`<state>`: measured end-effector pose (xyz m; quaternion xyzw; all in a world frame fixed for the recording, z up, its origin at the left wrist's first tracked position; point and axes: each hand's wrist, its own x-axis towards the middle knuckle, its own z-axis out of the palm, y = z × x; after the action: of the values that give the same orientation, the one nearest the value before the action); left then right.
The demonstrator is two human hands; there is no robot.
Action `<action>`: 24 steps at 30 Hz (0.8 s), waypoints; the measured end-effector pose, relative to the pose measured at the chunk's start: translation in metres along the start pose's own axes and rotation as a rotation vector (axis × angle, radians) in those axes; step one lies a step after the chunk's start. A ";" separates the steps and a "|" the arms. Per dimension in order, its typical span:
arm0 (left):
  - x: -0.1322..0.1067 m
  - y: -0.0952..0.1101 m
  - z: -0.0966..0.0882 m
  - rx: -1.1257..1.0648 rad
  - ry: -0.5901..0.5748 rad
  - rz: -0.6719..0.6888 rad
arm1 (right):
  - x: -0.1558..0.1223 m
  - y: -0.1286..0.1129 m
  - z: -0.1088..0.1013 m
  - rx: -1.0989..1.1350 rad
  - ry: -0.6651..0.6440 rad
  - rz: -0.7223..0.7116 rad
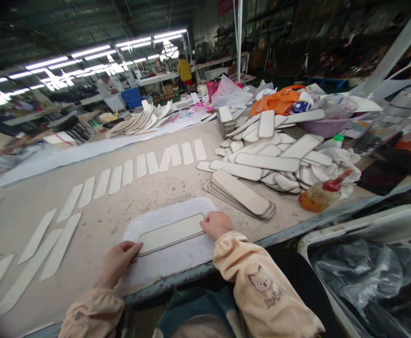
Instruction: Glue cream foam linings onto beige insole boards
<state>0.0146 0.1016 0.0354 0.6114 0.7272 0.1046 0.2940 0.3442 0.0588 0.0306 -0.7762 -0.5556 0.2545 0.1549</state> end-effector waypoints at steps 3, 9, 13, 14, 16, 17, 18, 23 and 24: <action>0.001 -0.001 0.001 -0.014 0.042 0.029 | 0.000 0.000 0.000 0.000 -0.003 -0.007; -0.001 0.002 0.003 -0.112 -0.006 0.020 | 0.001 0.004 0.001 0.000 -0.012 -0.019; -0.002 0.002 0.001 -0.145 -0.015 -0.011 | 0.004 0.007 0.004 0.012 0.001 -0.021; -0.002 0.002 0.001 -0.143 -0.011 -0.010 | 0.004 0.007 0.004 0.013 0.009 -0.017; -0.004 0.004 -0.001 -0.103 0.010 0.023 | 0.003 0.006 0.004 0.015 0.023 -0.004; -0.004 0.006 -0.001 -0.075 0.028 0.047 | 0.002 0.006 0.004 0.019 0.028 0.000; -0.005 0.008 0.000 -0.054 0.053 0.069 | 0.001 0.005 0.003 0.024 0.030 -0.002; -0.005 0.018 0.005 -0.158 0.171 0.083 | -0.004 0.008 0.004 0.057 0.035 -0.041; -0.006 0.019 0.007 -0.208 0.177 0.087 | -0.004 0.010 0.005 0.061 0.042 -0.047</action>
<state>0.0344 0.0993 0.0415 0.5969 0.7084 0.2453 0.2858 0.3479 0.0513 0.0225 -0.7630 -0.5624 0.2512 0.1962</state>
